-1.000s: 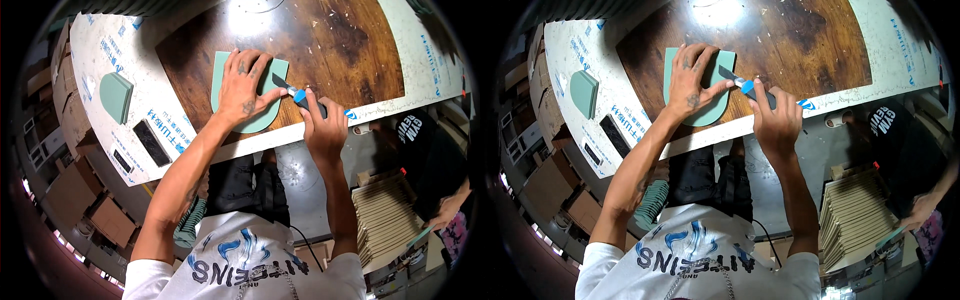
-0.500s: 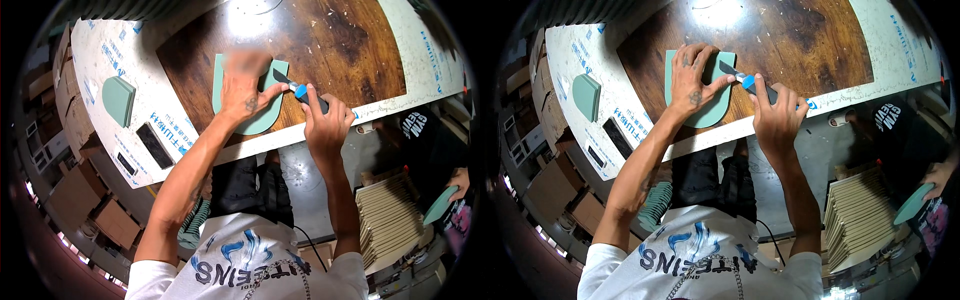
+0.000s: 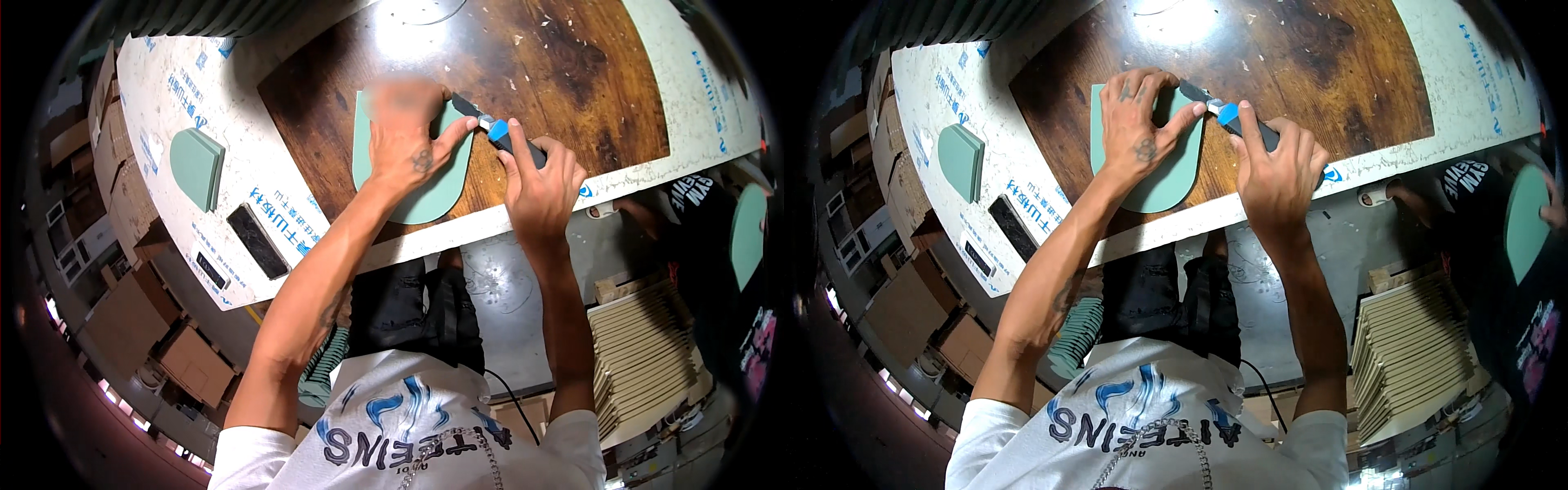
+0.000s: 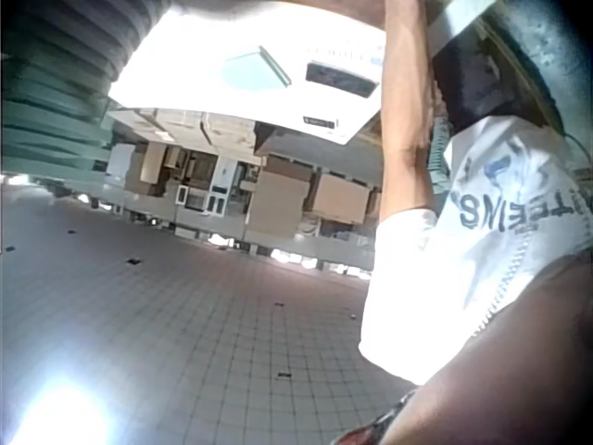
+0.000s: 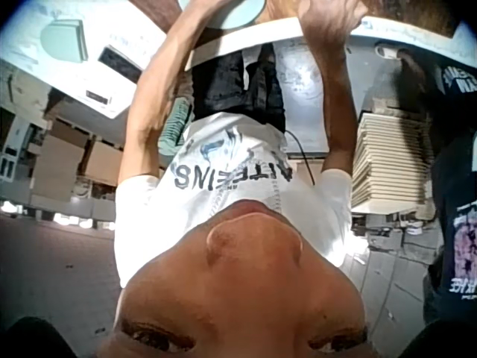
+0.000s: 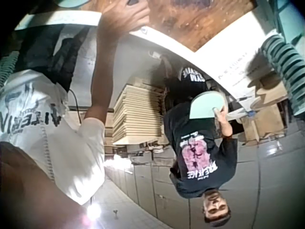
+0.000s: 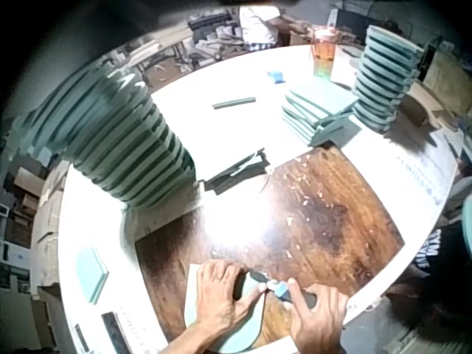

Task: The person uses a utility knife to trim the edges of light green foam pieces on a wooden workbench. They repeatedly pick up a piece, cut along the curved edge, and place it into a growing stack.

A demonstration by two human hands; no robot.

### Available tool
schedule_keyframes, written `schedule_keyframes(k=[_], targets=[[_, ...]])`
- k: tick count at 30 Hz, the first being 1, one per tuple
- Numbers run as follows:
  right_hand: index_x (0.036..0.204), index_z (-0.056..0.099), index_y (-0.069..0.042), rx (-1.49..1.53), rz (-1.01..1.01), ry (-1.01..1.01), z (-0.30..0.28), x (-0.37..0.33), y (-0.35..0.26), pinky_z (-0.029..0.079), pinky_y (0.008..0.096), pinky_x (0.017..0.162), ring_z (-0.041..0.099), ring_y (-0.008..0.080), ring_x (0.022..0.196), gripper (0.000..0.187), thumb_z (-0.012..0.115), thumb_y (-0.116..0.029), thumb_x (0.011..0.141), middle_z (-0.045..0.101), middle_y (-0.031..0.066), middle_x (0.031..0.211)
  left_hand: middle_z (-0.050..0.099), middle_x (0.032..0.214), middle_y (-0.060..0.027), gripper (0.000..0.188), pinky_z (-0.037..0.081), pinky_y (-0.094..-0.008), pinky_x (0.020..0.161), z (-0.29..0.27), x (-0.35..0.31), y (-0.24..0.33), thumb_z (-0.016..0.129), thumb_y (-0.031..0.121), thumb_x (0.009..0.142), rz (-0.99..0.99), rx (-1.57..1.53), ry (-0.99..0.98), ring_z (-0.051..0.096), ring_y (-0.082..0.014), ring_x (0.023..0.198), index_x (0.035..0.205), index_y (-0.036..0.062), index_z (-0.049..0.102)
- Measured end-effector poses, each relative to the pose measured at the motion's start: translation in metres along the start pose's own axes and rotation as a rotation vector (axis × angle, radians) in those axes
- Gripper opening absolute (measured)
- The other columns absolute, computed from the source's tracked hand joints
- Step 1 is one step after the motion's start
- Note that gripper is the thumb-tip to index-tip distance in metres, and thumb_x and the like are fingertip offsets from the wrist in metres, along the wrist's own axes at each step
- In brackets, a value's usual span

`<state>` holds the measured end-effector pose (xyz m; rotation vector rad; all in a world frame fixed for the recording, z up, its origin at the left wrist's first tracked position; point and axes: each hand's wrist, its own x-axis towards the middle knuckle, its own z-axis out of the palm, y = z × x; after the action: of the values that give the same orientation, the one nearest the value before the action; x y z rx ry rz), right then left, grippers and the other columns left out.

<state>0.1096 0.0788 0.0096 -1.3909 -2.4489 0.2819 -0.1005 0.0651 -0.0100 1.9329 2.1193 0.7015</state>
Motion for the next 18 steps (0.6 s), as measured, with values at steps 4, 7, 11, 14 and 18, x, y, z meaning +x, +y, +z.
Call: schedule_keyframes(k=[4, 7, 11, 14, 18], targets=[[0.138, 0.065, -0.016, -0.024, 0.027, 0.013, 0.006, 0.005, 0.001, 0.038, 0.0444, 0.083, 0.054, 0.0278, 0.098, 0.047, 0.075, -0.026, 0.093, 0.058, 0.0131, 0.106, 0.067, 0.108, -0.0101, 0.050, 0.038, -0.0482, 0.102, 0.000, 0.003, 0.003, 0.073, 0.052, 0.090, -0.023, -0.007, -0.002, 0.055, -0.0310, 0.111, 0.106, 0.0048, 0.073], [0.141, 0.063, -0.018, -0.052, 0.099, 0.018, 0.007, 0.008, 0.000, 0.039, 0.0467, 0.085, 0.053, 0.0294, 0.100, 0.047, 0.072, -0.027, 0.096, 0.057, 0.0135, 0.108, 0.067, 0.108, -0.0109, 0.044, 0.037, -0.0493, 0.103, -0.002, 0.005, 0.003, 0.072, 0.048, 0.092, -0.019, -0.022, -0.011, 0.055, -0.0324, 0.111, 0.107, 0.0065, 0.074], [0.144, 0.058, -0.010, 0.094, 0.279, 0.079, -0.001, -0.005, 0.002, 0.043, 0.0478, 0.093, 0.054, 0.0341, 0.104, 0.050, 0.068, -0.030, 0.099, 0.054, 0.0155, 0.108, 0.066, 0.113, -0.0113, 0.037, 0.035, -0.0508, 0.105, -0.008, 0.000, 0.007, 0.072, 0.044, 0.092, 0.070, -0.084, -0.017, 0.053, -0.0334, 0.114, 0.115, 0.0161, 0.076], [0.139, 0.058, -0.002, 0.359, 0.516, 0.071, -0.024, -0.037, -0.018, 0.047, 0.0486, 0.091, 0.058, 0.0391, 0.106, 0.054, 0.071, -0.035, 0.098, 0.058, 0.0227, 0.114, 0.063, 0.122, -0.0097, 0.033, 0.032, -0.0495, 0.107, -0.022, -0.004, 0.006, 0.070, 0.039, 0.093, 0.121, -0.053, -0.076, 0.051, -0.0318, 0.118, 0.124, 0.0293, 0.077], [0.115, 0.067, 0.003, 0.589, 0.652, -0.009, -0.028, -0.106, -0.042, 0.052, 0.0480, 0.080, 0.066, 0.0396, 0.088, 0.040, 0.073, -0.032, 0.096, 0.069, 0.0203, 0.096, 0.061, 0.131, -0.0122, 0.029, 0.029, -0.0562, 0.113, -0.022, -0.009, 0.008, 0.067, 0.034, 0.097, 0.205, 0.003, 0.032, 0.050, -0.0342, 0.125, 0.124, 0.0294, 0.077]])
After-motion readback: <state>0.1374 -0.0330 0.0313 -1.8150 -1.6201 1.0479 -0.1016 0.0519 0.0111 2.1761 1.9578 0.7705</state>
